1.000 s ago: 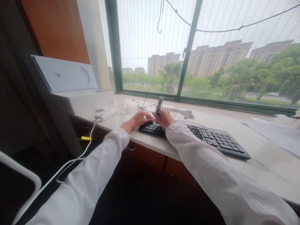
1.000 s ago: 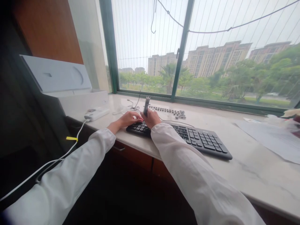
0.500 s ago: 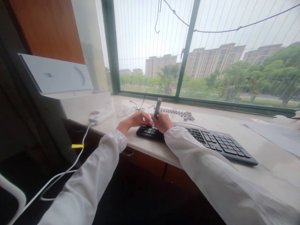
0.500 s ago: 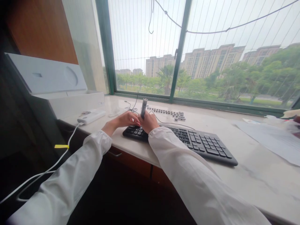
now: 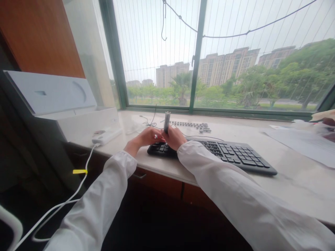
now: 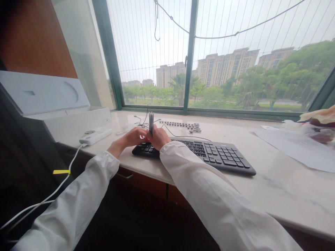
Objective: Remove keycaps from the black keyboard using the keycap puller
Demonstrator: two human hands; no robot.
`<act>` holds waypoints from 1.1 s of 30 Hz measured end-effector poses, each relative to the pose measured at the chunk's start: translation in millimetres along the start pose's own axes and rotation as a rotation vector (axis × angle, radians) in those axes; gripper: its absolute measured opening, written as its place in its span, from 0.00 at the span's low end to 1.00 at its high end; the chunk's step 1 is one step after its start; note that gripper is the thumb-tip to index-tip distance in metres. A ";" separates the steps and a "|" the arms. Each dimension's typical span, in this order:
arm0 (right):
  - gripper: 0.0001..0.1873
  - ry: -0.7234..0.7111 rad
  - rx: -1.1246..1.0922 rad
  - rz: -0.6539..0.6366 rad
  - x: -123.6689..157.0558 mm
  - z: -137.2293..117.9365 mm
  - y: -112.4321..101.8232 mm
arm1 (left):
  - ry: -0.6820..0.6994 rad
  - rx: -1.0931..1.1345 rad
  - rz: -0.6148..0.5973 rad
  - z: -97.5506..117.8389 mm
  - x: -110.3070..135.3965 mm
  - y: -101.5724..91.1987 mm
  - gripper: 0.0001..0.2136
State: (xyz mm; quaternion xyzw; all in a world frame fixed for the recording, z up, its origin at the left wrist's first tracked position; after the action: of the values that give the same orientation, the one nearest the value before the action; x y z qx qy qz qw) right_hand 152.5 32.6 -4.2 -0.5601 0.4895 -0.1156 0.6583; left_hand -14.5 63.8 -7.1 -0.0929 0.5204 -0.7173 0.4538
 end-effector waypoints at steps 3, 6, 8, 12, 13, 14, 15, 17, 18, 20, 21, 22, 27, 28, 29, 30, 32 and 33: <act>0.20 -0.064 0.045 -0.022 2.5 -2.8 -2.2 | 0.010 -0.015 -0.003 0.5 0.3 -0.5 0.10; 0.19 -0.078 0.075 -0.020 4.6 -5.0 -3.7 | 0.022 -0.031 0.005 -0.5 0.0 -0.2 0.10; 0.19 -0.082 0.085 -0.027 5.5 -5.9 -3.7 | 0.029 -0.032 0.000 -1.3 -0.6 0.1 0.09; 0.19 -0.099 0.109 -0.043 6.4 -6.3 -2.1 | 0.018 -0.034 0.002 -3.1 -2.3 0.8 0.09; 0.19 -0.104 0.114 -0.044 6.5 -6.4 -1.8 | 0.012 -0.038 0.006 -3.8 -2.7 1.0 0.10; 0.19 -0.110 0.117 -0.045 6.6 -6.6 -1.6 | 0.006 -0.042 0.012 -4.5 -3.0 1.3 0.10; 0.19 -0.114 0.118 -0.047 6.8 -7.0 -1.5 | 0.002 -0.046 0.021 -5.3 -3.1 1.6 0.10; 0.20 -0.125 0.122 -0.051 7.2 -8.3 -1.7 | -0.007 -0.054 0.046 -6.7 -3.1 2.0 0.09; 0.20 -0.133 0.126 -0.054 7.5 -9.1 -1.9 | -0.014 -0.060 0.061 -7.2 -2.9 2.1 0.08; 0.22 -0.152 0.137 -0.061 8.1 -10.9 -2.4 | -0.031 -0.075 0.084 -7.6 -2.6 2.1 0.07; 0.22 -0.162 0.143 -0.063 8.3 -11.6 -2.6 | -0.036 -0.080 0.092 -7.6 -2.5 2.0 0.07; 0.23 -0.171 0.146 -0.064 8.4 -12.1 -2.9 | -0.036 -0.084 0.096 -7.4 -2.4 2.0 0.07; 0.22 -0.177 0.155 -0.064 8.7 -11.8 -3.4 | -0.008 -0.091 0.100 -6.2 -2.6 1.4 0.07; 0.22 -0.179 0.157 -0.065 8.7 -11.7 -3.4 | -0.013 -0.093 0.100 -6.3 -2.6 1.3 0.07; 0.22 -0.183 0.158 -0.066 8.7 -11.6 -3.4 | -0.021 -0.094 0.101 -6.6 -2.4 1.3 0.07; 0.22 -0.188 0.160 -0.067 8.7 -11.6 -3.4 | -0.029 -0.093 0.105 -6.9 -2.2 1.2 0.07; 0.23 -0.197 0.167 -0.065 8.8 -11.9 -3.5 | -0.040 -0.090 0.116 -7.4 -1.6 1.3 0.08; 0.23 -0.201 0.171 -0.063 8.8 -12.0 -3.6 | -0.044 -0.092 0.118 -7.6 -1.4 1.4 0.08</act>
State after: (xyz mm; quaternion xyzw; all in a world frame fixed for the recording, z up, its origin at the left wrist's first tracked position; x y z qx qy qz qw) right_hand 149.0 17.7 -4.4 -0.5259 0.3916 -0.1208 0.7453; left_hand -17.5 69.8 -11.2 -0.0987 0.5472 -0.6624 0.5020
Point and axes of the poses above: each hand's wrist, its own x-axis away from the middle knuckle, its own y-axis out of the palm, z = x × y, the point moved 1 cm from there along -x, towards the middle knuckle, and after that the axes turned 13 degrees about -y, right-handed, at the moved point
